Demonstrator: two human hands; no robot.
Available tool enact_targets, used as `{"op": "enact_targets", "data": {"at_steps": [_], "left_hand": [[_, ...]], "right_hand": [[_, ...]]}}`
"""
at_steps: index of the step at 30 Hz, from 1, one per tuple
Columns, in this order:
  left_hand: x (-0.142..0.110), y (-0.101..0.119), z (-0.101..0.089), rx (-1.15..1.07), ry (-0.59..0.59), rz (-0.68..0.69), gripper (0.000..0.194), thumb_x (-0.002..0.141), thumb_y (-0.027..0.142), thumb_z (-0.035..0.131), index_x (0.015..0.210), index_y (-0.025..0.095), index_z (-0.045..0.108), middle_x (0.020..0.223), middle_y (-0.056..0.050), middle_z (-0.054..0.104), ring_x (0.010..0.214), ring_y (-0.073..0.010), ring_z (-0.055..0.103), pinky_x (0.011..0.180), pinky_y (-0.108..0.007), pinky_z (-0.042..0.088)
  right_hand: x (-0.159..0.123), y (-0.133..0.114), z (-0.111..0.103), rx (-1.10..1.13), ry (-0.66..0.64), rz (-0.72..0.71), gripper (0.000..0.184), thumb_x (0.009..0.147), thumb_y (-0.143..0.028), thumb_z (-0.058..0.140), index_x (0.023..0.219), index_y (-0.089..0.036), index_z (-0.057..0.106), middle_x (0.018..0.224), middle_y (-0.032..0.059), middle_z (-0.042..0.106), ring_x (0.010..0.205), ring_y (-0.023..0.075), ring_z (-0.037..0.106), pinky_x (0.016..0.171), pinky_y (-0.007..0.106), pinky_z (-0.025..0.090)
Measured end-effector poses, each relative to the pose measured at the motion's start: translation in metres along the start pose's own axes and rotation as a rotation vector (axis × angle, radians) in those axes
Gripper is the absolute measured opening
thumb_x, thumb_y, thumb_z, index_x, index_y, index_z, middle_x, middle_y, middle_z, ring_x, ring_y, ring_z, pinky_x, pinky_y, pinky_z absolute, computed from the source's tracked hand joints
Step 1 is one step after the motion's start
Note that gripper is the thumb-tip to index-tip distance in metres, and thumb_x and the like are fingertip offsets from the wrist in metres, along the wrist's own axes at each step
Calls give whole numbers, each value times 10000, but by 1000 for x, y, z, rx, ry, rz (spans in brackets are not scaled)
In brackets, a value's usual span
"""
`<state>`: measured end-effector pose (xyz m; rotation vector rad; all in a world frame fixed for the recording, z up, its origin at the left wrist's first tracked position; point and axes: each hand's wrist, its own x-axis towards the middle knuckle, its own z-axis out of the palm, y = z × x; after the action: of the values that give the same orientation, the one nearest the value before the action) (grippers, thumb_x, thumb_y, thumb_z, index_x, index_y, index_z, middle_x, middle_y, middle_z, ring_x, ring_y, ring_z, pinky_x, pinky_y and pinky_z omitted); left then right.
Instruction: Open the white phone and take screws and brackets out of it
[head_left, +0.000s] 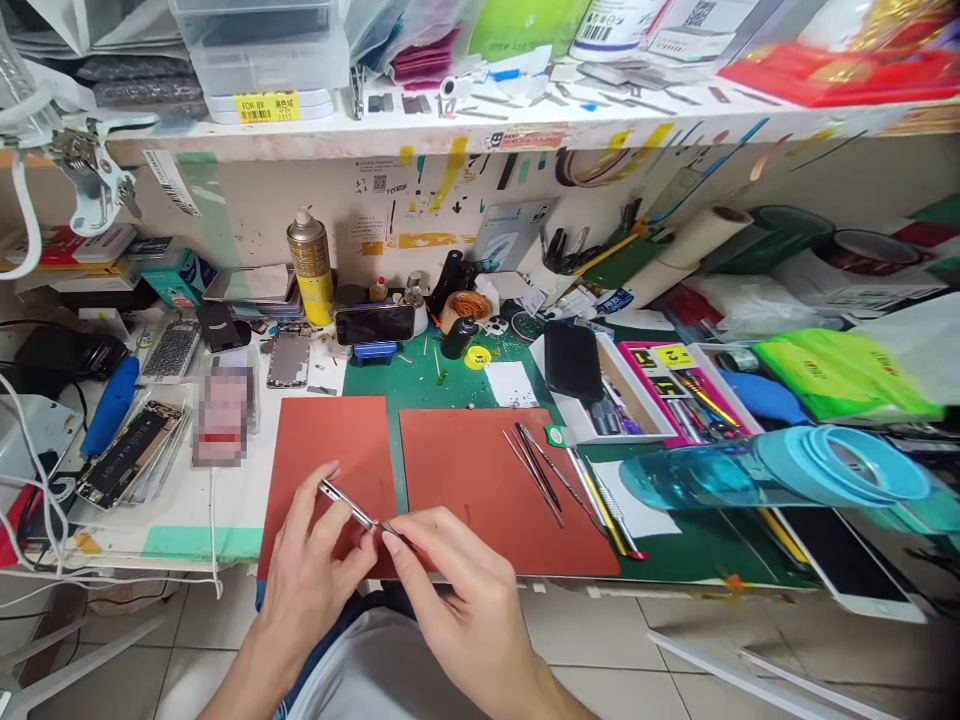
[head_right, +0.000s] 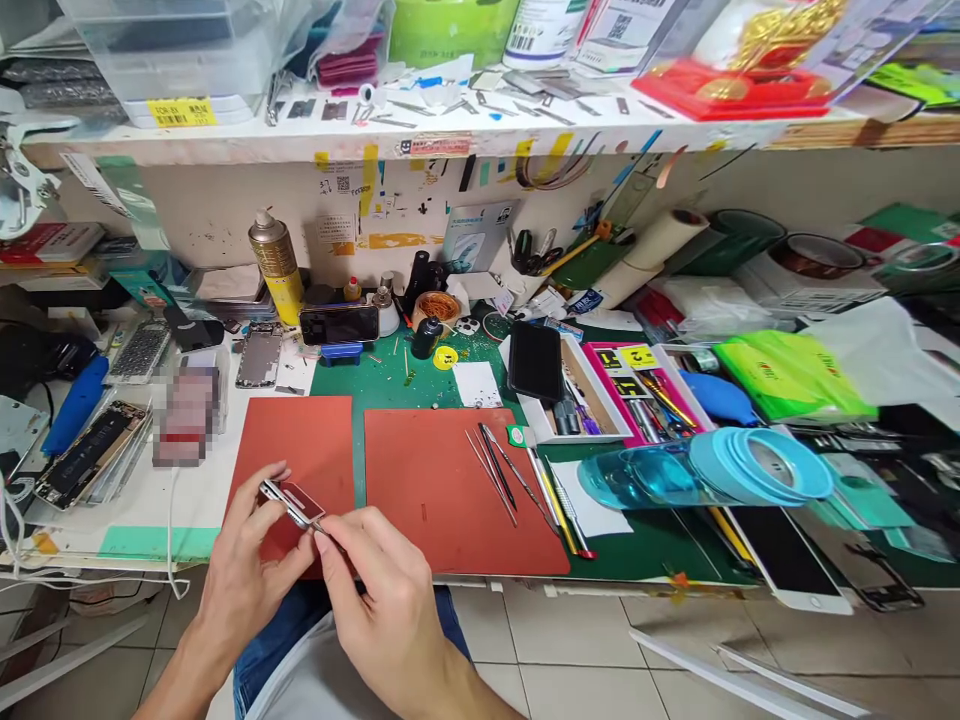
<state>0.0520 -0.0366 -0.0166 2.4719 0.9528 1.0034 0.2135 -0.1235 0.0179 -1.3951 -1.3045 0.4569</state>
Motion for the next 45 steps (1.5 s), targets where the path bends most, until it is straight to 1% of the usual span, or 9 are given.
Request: {"op": "enact_targets", "data": {"at_steps": [7, 14, 17, 23, 26, 30, 33, 38, 45], "left_hand": [[2, 1, -2, 16, -7, -11, 280, 1003, 133, 647, 1221, 266, 532, 1474, -161, 590, 1316, -287, 688, 1029, -472, 650], [2, 0, 0, -9, 34, 19, 284, 989, 112, 661, 1225, 233, 560, 1436, -180, 616, 1286, -281, 691, 986, -428, 656], [2, -2, 0, -26, 43, 40, 309, 988, 107, 673, 1257, 211, 563, 1433, -195, 612, 1303, -282, 675, 980, -410, 654], [2, -5, 1, -48, 43, 52, 348, 983, 112, 695, 1289, 210, 561, 1442, -189, 603, 1322, -272, 662, 1000, -400, 642], [3, -5, 0, -62, 33, 36, 327, 993, 120, 683, 1279, 221, 561, 1443, -175, 606, 1330, -263, 658, 1024, -410, 629], [6, -7, -4, -105, -12, 34, 376, 984, 118, 706, 1307, 211, 538, 1486, -182, 588, 1379, -258, 628, 1087, -417, 587], [8, -8, -10, -116, -53, 44, 397, 989, 124, 692, 1339, 207, 524, 1531, -186, 555, 1436, -267, 580, 1137, -440, 541], [16, -7, -14, -143, -54, 58, 290, 1028, 122, 559, 1309, 194, 556, 1520, -179, 531, 1434, -264, 555, 1152, -460, 498], [20, -5, -12, -103, -19, 70, 261, 1013, 147, 609, 1266, 195, 566, 1447, -169, 544, 1369, -268, 587, 1116, -460, 507]], "right_hand": [[-1, 3, 2, -103, -10, -102, 271, 1040, -23, 579, 1209, -194, 704, 955, 65, 712, 830, 169, 703, 728, 290, 615], [-4, 8, 6, -444, 27, -412, 293, 978, 43, 614, 1234, -83, 677, 928, 133, 745, 839, 246, 685, 720, 377, 564], [-3, 10, 6, -487, 17, -459, 304, 965, 61, 611, 1242, -42, 680, 924, 146, 750, 854, 255, 680, 711, 380, 552], [-4, 14, 7, -540, 0, -543, 307, 976, 39, 578, 1266, 25, 677, 961, 194, 755, 947, 311, 692, 784, 434, 585], [-3, 12, 7, -481, 20, -490, 300, 970, 50, 591, 1248, -15, 683, 945, 172, 754, 917, 284, 695, 771, 413, 590], [-5, 11, 5, -252, 70, -257, 272, 988, 38, 607, 1183, -130, 693, 919, 105, 735, 828, 214, 676, 732, 359, 589], [-9, 16, 6, -176, 117, -171, 253, 1000, 21, 606, 1146, -165, 696, 895, 79, 725, 817, 201, 675, 741, 346, 591], [-12, 31, 13, -189, 118, -202, 241, 997, -2, 605, 1154, -158, 700, 920, 88, 751, 840, 214, 694, 769, 362, 593], [-12, 39, 18, -244, 93, -234, 219, 1011, -39, 571, 1154, -145, 699, 929, 88, 765, 845, 212, 697, 783, 354, 589]]}}
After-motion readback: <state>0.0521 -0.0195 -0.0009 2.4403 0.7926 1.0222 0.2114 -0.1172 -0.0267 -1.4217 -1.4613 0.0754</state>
